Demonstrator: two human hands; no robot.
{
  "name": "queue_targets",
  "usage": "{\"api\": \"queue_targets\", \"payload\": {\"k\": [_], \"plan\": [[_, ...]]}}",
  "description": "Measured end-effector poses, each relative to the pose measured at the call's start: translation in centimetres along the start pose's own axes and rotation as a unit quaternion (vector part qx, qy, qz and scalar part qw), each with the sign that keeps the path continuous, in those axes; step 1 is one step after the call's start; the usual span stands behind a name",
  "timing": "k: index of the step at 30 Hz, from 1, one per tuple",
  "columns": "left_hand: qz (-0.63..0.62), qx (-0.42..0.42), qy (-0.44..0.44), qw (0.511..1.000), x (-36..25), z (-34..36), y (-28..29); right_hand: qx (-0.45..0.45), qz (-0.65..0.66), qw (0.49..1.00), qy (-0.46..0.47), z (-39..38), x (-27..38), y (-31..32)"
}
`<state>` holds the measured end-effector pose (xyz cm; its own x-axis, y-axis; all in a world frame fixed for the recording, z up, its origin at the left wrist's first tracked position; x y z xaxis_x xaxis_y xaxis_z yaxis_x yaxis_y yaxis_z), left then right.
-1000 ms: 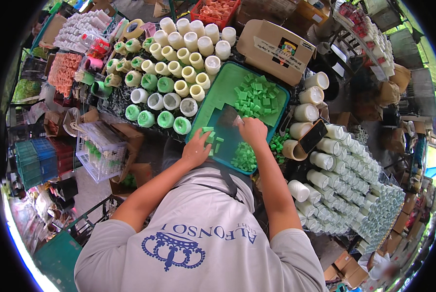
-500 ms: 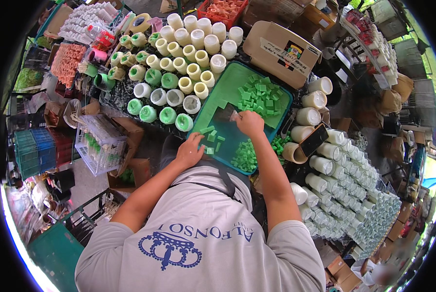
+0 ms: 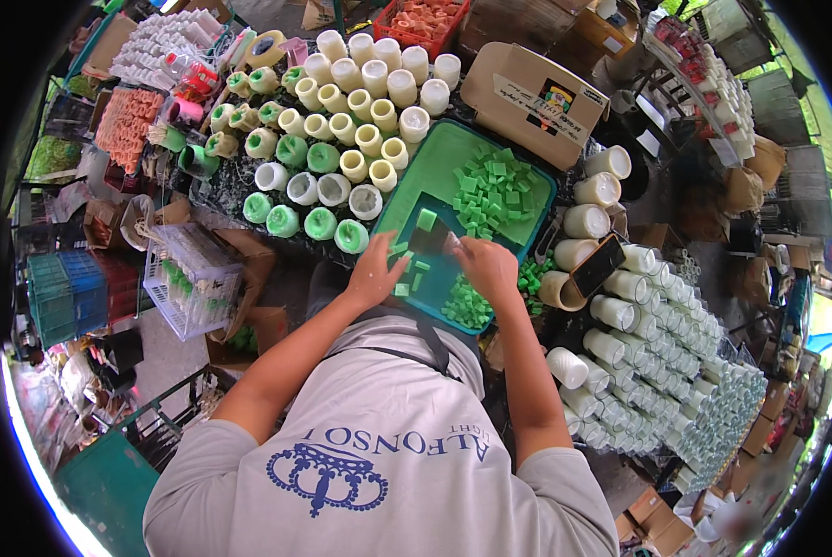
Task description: The person uses a knife to cut green rectangular blocks into smaller cubes on a green cutting board. The cut pieces are gathered and placed into a tray. The person repeatedly slices the blocks and organizes the resulting cubes.
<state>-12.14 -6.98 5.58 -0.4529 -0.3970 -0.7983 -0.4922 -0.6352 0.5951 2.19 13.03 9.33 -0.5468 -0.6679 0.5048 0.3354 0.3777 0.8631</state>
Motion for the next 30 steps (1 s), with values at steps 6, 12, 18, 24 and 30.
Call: {"api": "queue_targets", "payload": {"k": [6, 12, 18, 24, 30], "plan": [[-0.053, 0.041, -0.045, 0.997, -4.2, 4.7, -2.5, 0.023, 0.060, 0.996, -0.063, -4.4, 1.6, 3.7], [-0.048, 0.125, 0.011, 0.991, -2.7, 4.4, -4.6, 0.031, 0.065, 0.993, -0.097, -6.7, 0.2, 3.0], [-0.170, 0.093, 0.248, 0.949, 4.3, 3.7, -5.1, 0.051, 0.029, 0.993, -0.105, -6.0, -1.2, 3.9], [-0.212, 0.105, 0.319, 0.918, 4.8, 4.0, -4.5, -0.007, 0.044, 0.997, -0.065, -3.7, -7.5, -1.2], [-0.048, 0.114, 0.073, 0.990, 0.5, 5.1, -3.2, -0.140, 0.036, 0.989, 0.043, -2.4, -5.0, -1.5]]}}
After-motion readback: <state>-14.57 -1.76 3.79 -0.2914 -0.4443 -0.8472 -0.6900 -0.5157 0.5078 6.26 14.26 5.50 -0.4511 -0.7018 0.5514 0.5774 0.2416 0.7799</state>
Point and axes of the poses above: each hand's wrist, its own z-axis towards the middle knuckle, its own y-axis out of the back of the hand, x = y × z, the point moved 7 cm from there along z, towards the middle knuckle, and after that the axes turned 13 degrees about -x, right-handed, at the moved point
